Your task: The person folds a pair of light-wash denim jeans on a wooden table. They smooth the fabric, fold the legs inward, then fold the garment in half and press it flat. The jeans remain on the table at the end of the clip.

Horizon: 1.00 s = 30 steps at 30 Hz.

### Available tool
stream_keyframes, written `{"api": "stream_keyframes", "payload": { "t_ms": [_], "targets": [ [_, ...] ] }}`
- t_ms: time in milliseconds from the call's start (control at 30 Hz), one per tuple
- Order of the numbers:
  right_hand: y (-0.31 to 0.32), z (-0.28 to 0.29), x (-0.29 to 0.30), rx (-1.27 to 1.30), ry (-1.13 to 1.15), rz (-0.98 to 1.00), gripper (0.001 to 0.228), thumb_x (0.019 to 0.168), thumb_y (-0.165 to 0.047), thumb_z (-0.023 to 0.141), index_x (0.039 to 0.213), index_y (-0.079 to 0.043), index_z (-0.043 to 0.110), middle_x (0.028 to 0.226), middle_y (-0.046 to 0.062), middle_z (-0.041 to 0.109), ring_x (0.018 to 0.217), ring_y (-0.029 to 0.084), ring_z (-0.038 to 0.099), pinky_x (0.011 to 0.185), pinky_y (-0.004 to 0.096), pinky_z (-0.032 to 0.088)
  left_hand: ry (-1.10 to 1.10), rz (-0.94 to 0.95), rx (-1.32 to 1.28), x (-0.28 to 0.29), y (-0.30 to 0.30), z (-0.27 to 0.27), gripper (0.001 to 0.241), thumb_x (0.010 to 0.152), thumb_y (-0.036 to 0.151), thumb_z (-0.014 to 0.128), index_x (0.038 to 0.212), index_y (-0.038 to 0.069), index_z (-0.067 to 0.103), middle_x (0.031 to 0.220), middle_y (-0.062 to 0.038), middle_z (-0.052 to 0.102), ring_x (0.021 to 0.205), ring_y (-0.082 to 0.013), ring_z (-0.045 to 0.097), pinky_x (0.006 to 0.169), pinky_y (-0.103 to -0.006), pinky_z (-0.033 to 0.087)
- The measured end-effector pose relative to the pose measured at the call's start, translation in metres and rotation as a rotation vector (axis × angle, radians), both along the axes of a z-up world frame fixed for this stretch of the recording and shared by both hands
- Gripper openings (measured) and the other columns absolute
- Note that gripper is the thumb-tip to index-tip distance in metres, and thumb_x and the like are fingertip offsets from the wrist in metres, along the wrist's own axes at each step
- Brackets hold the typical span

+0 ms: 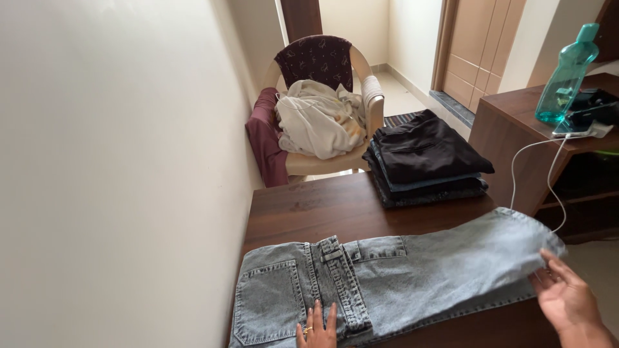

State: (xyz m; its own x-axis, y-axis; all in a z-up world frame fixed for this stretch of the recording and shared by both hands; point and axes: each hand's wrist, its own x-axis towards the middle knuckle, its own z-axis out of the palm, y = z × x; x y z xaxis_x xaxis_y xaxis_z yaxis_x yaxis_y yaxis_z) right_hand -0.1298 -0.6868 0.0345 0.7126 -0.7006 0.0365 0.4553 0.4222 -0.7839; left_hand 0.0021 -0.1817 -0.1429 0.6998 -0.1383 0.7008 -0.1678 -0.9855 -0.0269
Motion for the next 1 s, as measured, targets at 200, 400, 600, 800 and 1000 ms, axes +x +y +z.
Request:
{"api": "stream_keyframes", "payload": {
  "t_ms": [200, 400, 600, 800, 1000],
  "targets": [
    [-0.088, -0.124, 0.016, 0.282, 0.310, -0.043, 0.046, 0.107, -0.018, 0.044, 0.143, 0.011, 0.047, 0.162, 0.021, 0.039, 0.150, 0.034, 0.037, 0.125, 0.050, 0.027, 0.419, -0.062, 0.079, 0.002, 0.001, -0.004, 0.060, 0.090, 0.039, 0.052, 0.150, 0.045, 0.048, 0.160, -0.007, 0.042, 0.137, -0.0289, 0.052, 0.101, -0.0671, 0.034],
    [0.134, 0.042, 0.019, -0.283, 0.896, -0.481, 0.053, 0.100, -0.013, 0.053, 0.152, 0.000, 0.046, 0.144, 0.028, 0.054, 0.129, 0.038, 0.057, 0.112, 0.052, 0.049, 0.282, 0.018, 0.029, 0.008, -0.005, -0.023, 0.060, 0.090, 0.030, 0.049, 0.146, 0.052, 0.048, 0.158, -0.001, 0.045, 0.129, -0.0221, 0.055, 0.106, -0.0658, 0.034],
    [0.203, -0.053, 0.050, -1.732, 0.211, 0.008, 0.040, 0.100, -0.024, 0.046, 0.132, -0.006, 0.060, 0.156, 0.015, 0.049, 0.149, 0.033, 0.044, 0.122, 0.044, 0.040, 0.363, 0.009, 0.056, 0.005, 0.001, -0.004, 0.060, 0.092, 0.029, 0.041, 0.147, 0.052, 0.046, 0.160, -0.001, 0.041, 0.137, -0.0235, 0.053, 0.108, -0.0655, 0.030],
    [0.172, -0.072, 0.038, -2.396, 0.346, -0.411, 0.055, 0.107, -0.057, 0.023, 0.159, -0.038, 0.023, 0.169, -0.004, 0.011, 0.153, 0.021, 0.006, 0.126, 0.049, 0.004, 1.043, -0.021, 0.033, -0.034, 0.004, 0.115, 0.108, 0.073, 0.069, 0.082, 0.158, 0.046, 0.019, 0.171, -0.003, 0.013, 0.157, -0.0245, 0.023, 0.123, -0.0598, 0.019],
    [0.084, -0.060, 0.030, -2.465, 0.502, -0.499, 0.072, 0.101, -0.067, 0.012, 0.163, -0.030, 0.007, 0.174, 0.005, 0.000, 0.158, 0.030, 0.001, 0.125, 0.061, 0.004, 0.973, -0.131, 0.039, -0.020, 0.009, 0.094, 0.123, 0.068, 0.068, 0.089, 0.161, 0.038, 0.015, 0.170, -0.010, 0.011, 0.155, -0.0322, 0.019, 0.119, -0.0679, 0.019]
  ]
}}
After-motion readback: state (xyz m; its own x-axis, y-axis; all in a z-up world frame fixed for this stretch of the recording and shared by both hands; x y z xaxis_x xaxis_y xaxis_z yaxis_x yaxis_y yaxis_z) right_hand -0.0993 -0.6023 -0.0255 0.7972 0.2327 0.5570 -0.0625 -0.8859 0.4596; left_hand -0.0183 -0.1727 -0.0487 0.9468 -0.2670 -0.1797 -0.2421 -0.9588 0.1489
